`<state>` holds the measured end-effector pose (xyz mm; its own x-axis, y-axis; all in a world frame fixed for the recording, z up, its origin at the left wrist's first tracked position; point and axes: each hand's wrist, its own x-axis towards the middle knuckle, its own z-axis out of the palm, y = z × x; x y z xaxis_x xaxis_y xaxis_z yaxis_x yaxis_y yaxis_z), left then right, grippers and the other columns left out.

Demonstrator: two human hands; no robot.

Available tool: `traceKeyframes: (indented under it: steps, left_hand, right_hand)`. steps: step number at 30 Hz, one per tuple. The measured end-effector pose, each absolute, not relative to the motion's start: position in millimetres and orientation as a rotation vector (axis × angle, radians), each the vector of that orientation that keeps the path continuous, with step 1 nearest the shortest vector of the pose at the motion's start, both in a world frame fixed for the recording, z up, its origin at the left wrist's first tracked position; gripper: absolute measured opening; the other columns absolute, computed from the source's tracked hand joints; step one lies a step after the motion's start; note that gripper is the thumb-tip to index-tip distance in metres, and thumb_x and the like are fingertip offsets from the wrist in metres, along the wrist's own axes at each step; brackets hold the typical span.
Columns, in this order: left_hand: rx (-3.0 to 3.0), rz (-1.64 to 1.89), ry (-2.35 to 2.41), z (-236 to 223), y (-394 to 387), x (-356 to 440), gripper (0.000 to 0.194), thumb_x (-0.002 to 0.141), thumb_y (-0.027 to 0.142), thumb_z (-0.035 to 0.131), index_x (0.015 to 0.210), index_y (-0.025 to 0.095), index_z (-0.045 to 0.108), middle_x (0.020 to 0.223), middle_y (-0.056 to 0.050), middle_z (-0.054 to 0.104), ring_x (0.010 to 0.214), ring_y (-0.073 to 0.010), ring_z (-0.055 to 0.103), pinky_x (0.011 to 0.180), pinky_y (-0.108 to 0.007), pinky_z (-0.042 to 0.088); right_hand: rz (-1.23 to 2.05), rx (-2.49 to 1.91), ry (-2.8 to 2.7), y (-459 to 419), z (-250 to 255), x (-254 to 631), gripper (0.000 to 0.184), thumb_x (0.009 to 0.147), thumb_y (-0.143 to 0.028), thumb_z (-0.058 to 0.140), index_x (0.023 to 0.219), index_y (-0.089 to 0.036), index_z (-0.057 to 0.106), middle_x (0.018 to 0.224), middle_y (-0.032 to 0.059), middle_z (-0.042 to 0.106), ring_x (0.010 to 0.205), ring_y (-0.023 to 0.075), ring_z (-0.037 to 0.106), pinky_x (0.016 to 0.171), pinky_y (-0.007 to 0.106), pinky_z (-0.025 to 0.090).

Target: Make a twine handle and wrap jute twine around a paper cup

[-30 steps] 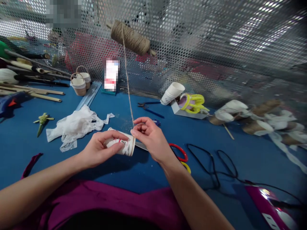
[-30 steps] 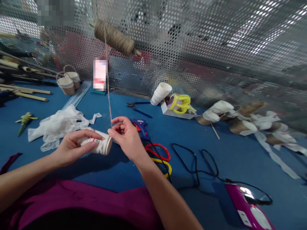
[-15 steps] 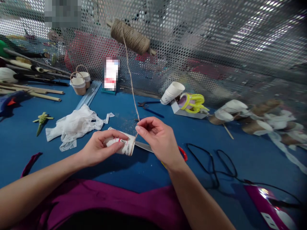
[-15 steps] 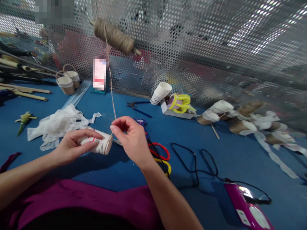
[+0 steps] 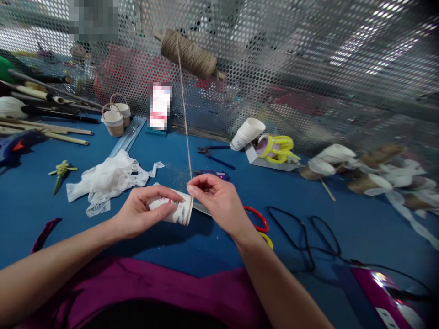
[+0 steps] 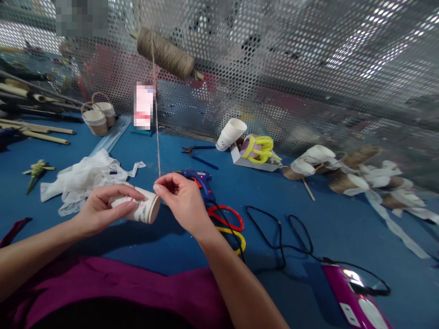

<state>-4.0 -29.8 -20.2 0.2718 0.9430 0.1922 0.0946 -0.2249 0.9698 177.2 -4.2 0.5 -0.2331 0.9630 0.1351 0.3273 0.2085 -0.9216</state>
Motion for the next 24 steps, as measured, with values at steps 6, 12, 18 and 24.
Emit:
traceKeyframes:
  steps: [6, 12, 18, 24]
  left_hand:
    - [1.226, 1.134, 0.906, -19, -27, -4, 0.012, 0.07, 0.025, 0.066, 0.079, 0.017, 0.068, 0.075, -0.002, 0.068, 0.058, -0.0095, 0.057, 0.053, -0.019, 0.047]
    - [0.829, 1.179, 0.861, -13, -22, -1, 0.016, 0.062, 0.024, 0.071, 0.074, 0.014, 0.065, 0.062, 0.001, 0.064, 0.049, -0.0072, 0.055, 0.046, -0.017, 0.044]
    - [0.713, 1.132, 0.865, -13, -21, 2, 0.021, 0.062, 0.024, 0.072, 0.079, 0.013, 0.063, 0.061, 0.001, 0.063, 0.047, -0.0077, 0.055, 0.044, -0.017, 0.042]
    - [0.827, 1.146, 0.791, -12, -24, 0, 0.034, 0.065, 0.03, 0.072, 0.093, 0.014, 0.06, 0.073, -0.001, 0.064, 0.057, -0.0095, 0.058, 0.053, -0.019, 0.045]
  right_hand:
    - [0.918, -1.179, -1.844, -6, 3, 180, 0.012, 0.081, -0.025, 0.053, 0.082, -0.02, 0.064, 0.08, 0.0017, 0.067, 0.073, 0.0133, 0.061, 0.069, 0.028, 0.049]
    - [0.94, -1.126, -1.88, -7, 1, 180, 0.013, 0.079, -0.023, 0.054, 0.088, -0.02, 0.064, 0.089, 0.0031, 0.067, 0.082, 0.0158, 0.062, 0.073, 0.03, 0.049]
    - [0.962, -1.204, -1.842, -3, -12, 176, 0.014, 0.082, -0.024, 0.051, 0.084, -0.017, 0.062, 0.08, 0.0033, 0.067, 0.072, 0.0145, 0.062, 0.064, 0.027, 0.05]
    - [0.566, -1.05, -1.949, -1, -13, 179, 0.012, 0.085, -0.018, 0.048, 0.083, -0.017, 0.06, 0.081, 0.0037, 0.065, 0.076, 0.0143, 0.06, 0.069, 0.028, 0.048]
